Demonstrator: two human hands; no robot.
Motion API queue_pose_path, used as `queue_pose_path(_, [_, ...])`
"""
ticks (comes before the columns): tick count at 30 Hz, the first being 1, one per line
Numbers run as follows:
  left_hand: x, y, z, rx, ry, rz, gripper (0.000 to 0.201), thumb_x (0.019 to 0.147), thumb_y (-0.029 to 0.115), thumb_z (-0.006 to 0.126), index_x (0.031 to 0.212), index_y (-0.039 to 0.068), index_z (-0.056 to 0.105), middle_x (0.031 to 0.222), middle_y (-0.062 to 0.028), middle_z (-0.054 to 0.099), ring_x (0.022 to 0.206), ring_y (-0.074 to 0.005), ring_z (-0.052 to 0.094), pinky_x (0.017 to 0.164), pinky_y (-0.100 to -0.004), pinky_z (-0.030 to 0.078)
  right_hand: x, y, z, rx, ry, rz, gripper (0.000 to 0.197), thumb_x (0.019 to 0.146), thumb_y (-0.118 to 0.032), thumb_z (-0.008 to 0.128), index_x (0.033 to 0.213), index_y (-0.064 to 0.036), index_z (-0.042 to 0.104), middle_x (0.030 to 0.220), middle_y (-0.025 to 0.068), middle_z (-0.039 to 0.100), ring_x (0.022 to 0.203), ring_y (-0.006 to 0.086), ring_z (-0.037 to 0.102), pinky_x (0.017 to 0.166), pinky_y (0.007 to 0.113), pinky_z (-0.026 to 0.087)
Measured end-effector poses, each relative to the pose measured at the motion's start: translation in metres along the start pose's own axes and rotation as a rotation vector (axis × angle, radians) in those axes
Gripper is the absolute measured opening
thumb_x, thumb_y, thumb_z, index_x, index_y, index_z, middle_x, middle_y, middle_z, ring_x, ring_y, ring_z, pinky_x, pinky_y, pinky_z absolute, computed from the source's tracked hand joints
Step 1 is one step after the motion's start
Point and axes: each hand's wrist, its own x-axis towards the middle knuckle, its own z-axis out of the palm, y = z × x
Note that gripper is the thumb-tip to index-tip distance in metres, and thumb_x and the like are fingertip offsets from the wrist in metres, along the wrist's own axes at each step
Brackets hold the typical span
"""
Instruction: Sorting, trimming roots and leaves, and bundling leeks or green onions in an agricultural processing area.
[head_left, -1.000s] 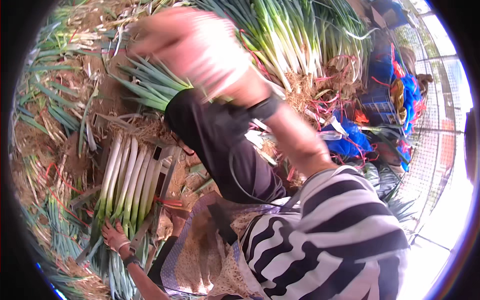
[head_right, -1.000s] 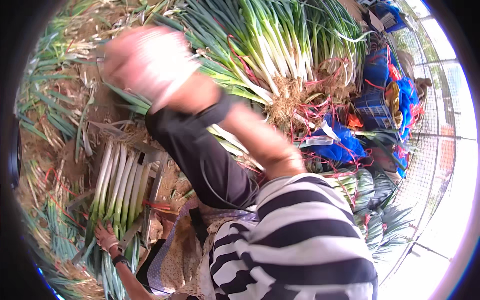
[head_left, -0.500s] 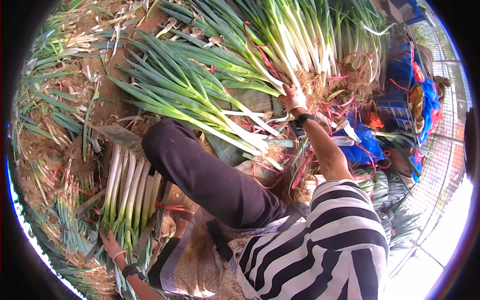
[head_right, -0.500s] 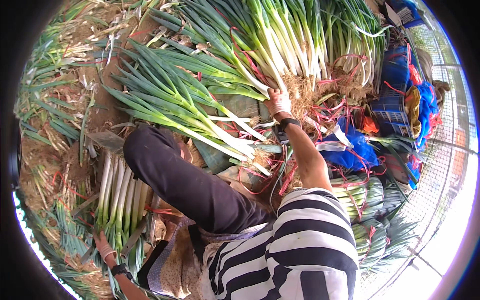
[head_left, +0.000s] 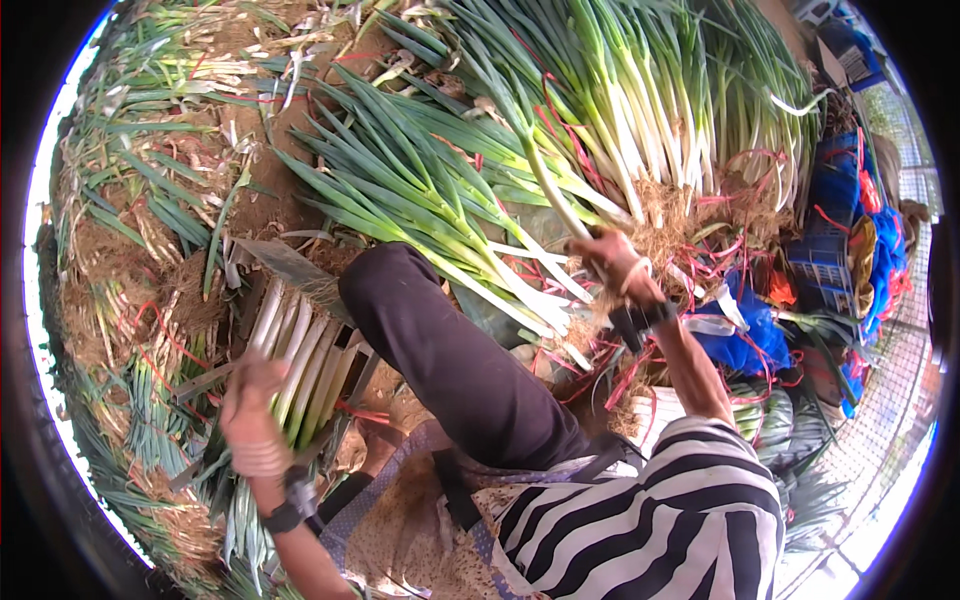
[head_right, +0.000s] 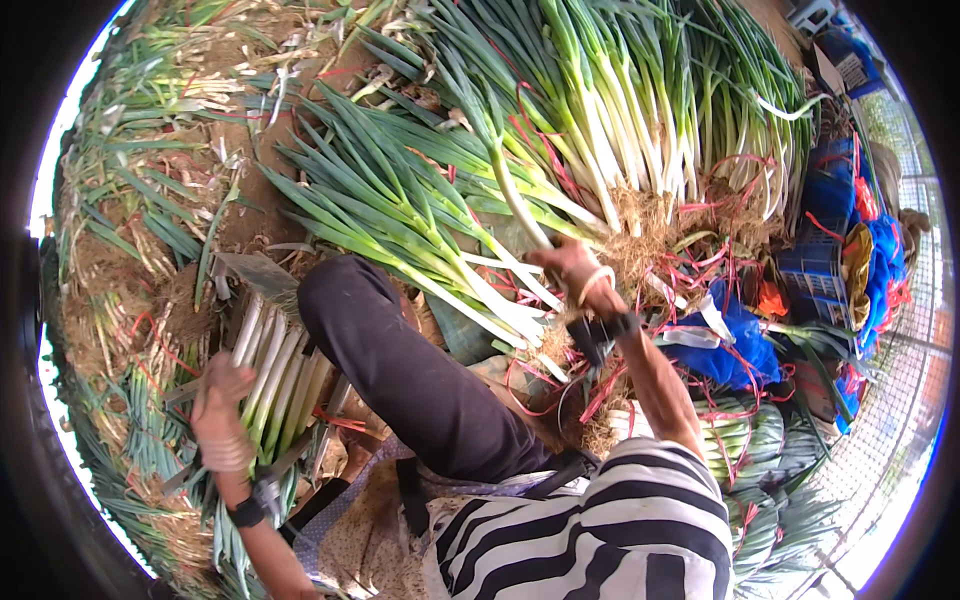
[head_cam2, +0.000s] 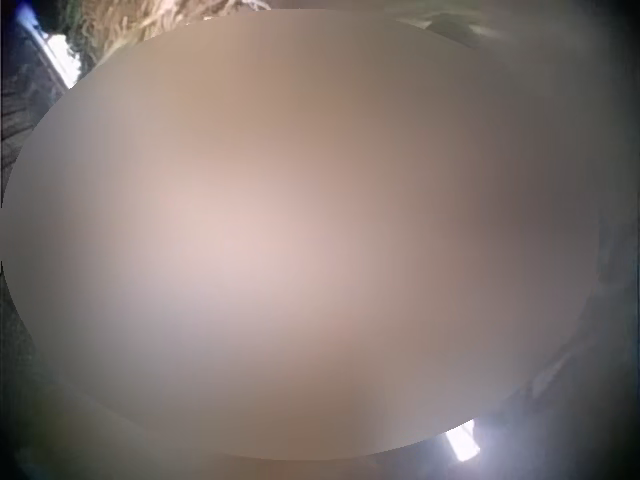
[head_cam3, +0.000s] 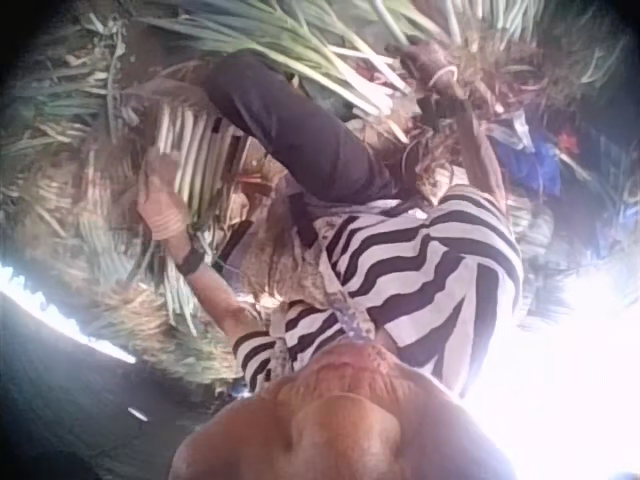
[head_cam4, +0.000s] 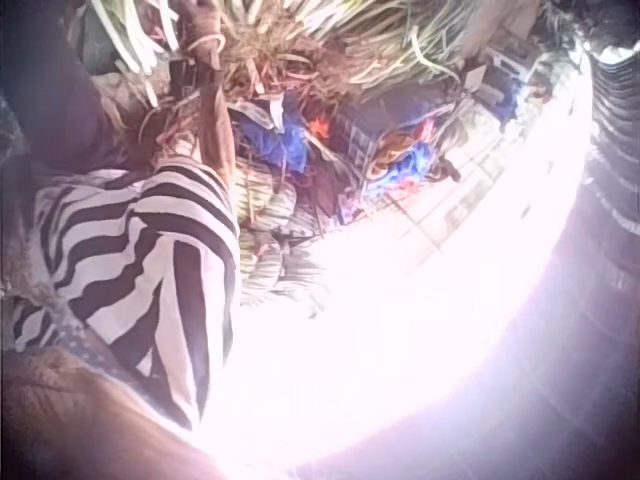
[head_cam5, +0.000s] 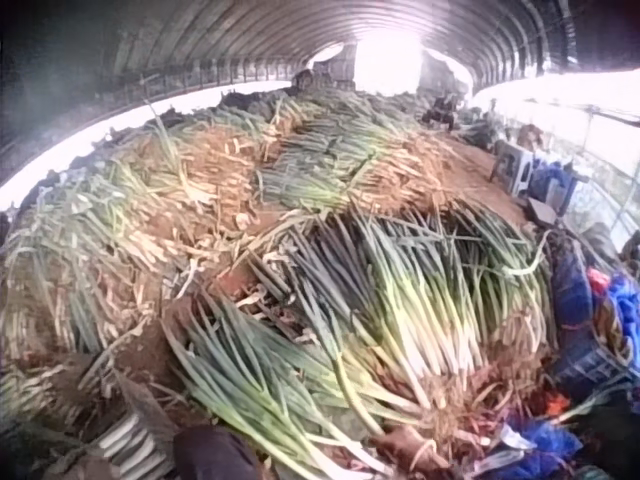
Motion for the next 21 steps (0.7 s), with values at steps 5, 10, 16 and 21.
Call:
queue_pose_path(5, [-0.010, 0.082, 0.128, -1.038, -0.458, -0.238, 0.046, 0.088, 0.033, 0.059, 0.120, -0.001, 0.052, 0.096, -0.0131, 0.065, 0.081, -0.0228, 0.065, 0.074, -0.0323, 0.054, -0.137, -0.075, 0.005, 0.220, -0.041, 0.010, 0.042, 0.070, -0.033, 0.071, 0.093, 0.0010, 0.061, 0.072, 0.0020, 0.056, 0.060, 0.0093, 0.050, 0.053, 0.025, 0.040])
queue_pose_path(10, [0.002, 0.092, 0.200, -1.328, -0.496, -0.793, 0.049, 0.086, 0.045, 0.059, 0.116, 0.008, 0.050, 0.091, -0.0078, 0.061, 0.076, -0.0198, 0.061, 0.072, -0.0345, 0.051, -0.241, -0.104, 0.011, -0.246, -0.008, -0.137, 0.049, 0.061, -0.030, 0.075, 0.099, -0.0014, 0.063, 0.072, 0.0100, 0.061, 0.066, 0.0191, 0.058, 0.063, 0.032, 0.046])
queue_pose_path(16, [0.035, 0.100, 0.116, -1.869, -0.570, -0.235, 0.065, 0.081, 0.061, 0.055, 0.113, 0.005, 0.048, 0.095, -0.0114, 0.059, 0.079, -0.0275, 0.061, 0.073, -0.0410, 0.054, -0.284, -0.125, 0.040, -0.874, -0.005, -0.751, 0.057, 0.045, -0.027, 0.085, 0.092, -0.0011, 0.066, 0.064, 0.0104, 0.061, 0.052, 0.0269, 0.056, 0.052, 0.036, 0.045])
queue_pose_path(21, [0.020, 0.057, -0.012, -1.638, -0.052, 0.019, 0.084, 0.070, 0.071, 0.058, 0.117, 0.002, 0.050, 0.101, -0.0159, 0.060, 0.096, -0.0294, 0.058, 0.093, -0.0469, 0.042, -0.225, -0.159, 0.093, -1.167, -0.069, -1.426, 0.069, 0.052, -0.027, 0.081, 0.109, 0.0030, 0.056, 0.068, 0.0099, 0.057, 0.055, 0.0231, 0.056, 0.045, 0.036, 0.039])
